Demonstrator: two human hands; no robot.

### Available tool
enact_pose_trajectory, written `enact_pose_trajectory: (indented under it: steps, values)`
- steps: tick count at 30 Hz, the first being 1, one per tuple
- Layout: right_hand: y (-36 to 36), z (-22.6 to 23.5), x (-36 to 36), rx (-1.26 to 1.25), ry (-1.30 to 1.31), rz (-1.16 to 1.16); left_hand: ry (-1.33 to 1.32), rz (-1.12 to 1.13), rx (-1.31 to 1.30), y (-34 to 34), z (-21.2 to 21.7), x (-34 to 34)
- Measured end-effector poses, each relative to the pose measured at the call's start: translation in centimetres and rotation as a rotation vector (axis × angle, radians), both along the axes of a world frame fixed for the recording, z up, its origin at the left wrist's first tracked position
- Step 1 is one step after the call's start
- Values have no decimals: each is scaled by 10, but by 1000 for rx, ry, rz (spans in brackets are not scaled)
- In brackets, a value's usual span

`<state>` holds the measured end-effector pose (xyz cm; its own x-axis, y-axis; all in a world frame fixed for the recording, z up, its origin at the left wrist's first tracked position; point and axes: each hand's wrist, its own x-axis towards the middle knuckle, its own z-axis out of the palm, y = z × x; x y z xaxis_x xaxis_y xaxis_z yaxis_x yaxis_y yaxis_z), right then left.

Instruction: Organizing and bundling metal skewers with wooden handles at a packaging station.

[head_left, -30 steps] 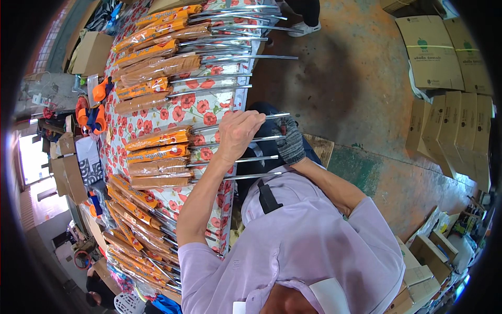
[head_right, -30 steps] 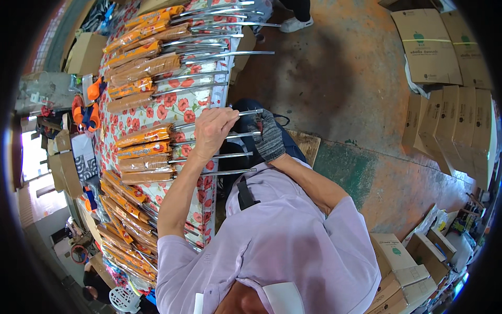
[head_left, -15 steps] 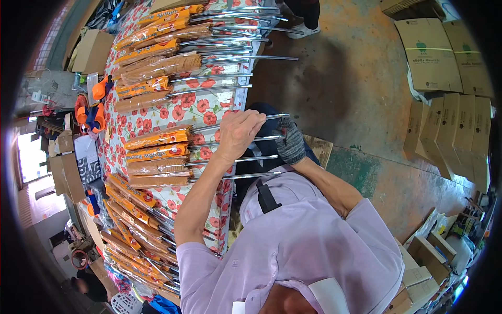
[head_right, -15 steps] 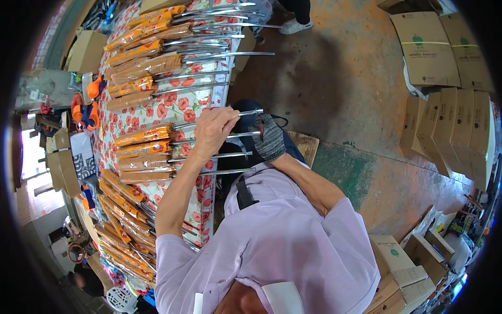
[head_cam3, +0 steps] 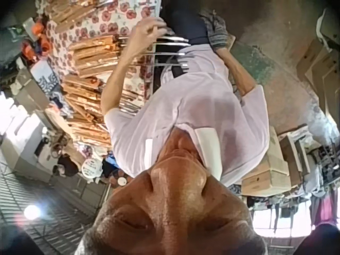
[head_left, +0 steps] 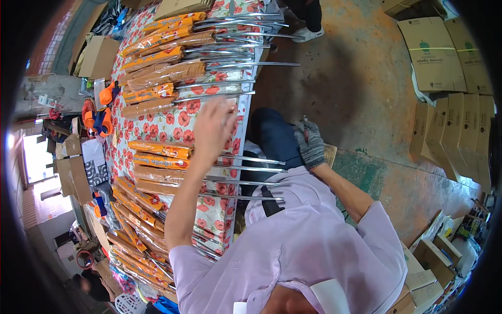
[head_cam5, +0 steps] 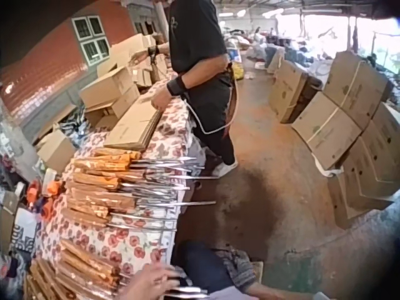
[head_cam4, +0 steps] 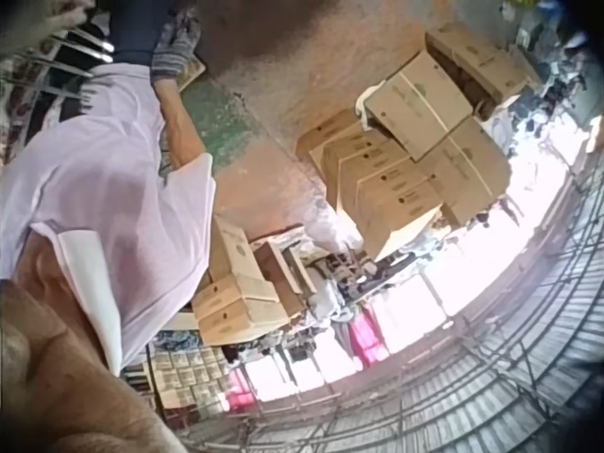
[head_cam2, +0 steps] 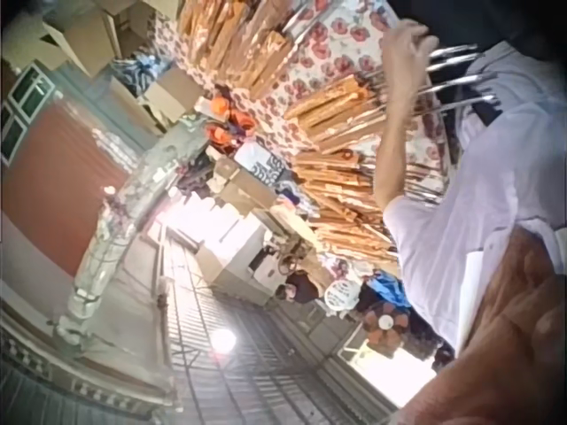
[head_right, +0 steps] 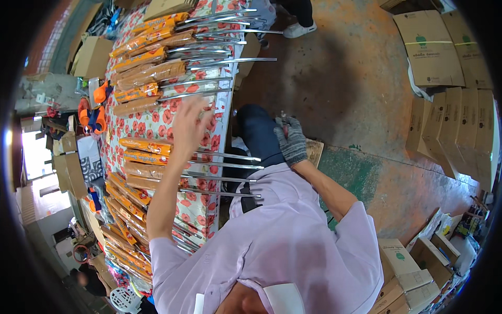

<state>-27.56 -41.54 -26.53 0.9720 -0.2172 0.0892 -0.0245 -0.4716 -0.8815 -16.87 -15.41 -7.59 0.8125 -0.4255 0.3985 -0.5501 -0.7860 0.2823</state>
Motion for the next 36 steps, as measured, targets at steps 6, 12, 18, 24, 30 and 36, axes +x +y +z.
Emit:
enact_pose_trajectory:
  steps: [6,12,18,24,30,36]
  values:
    - [35,20,30,51,-24,119,-54,-34,150,17,-20,47]
    - [37,31,29,100,18,108,122,-233,-47,-27,-16,25]
    - [33,34,25,154,-32,67,259,-215,-183,-43,-22,13]
    - [37,35,28,233,14,61,286,-192,-237,-45,-25,8]
    - [42,45,25,259,46,27,167,-226,-244,-47,-29,5]
    - [41,61,26,358,-13,52,108,-234,-217,-46,-31,2]
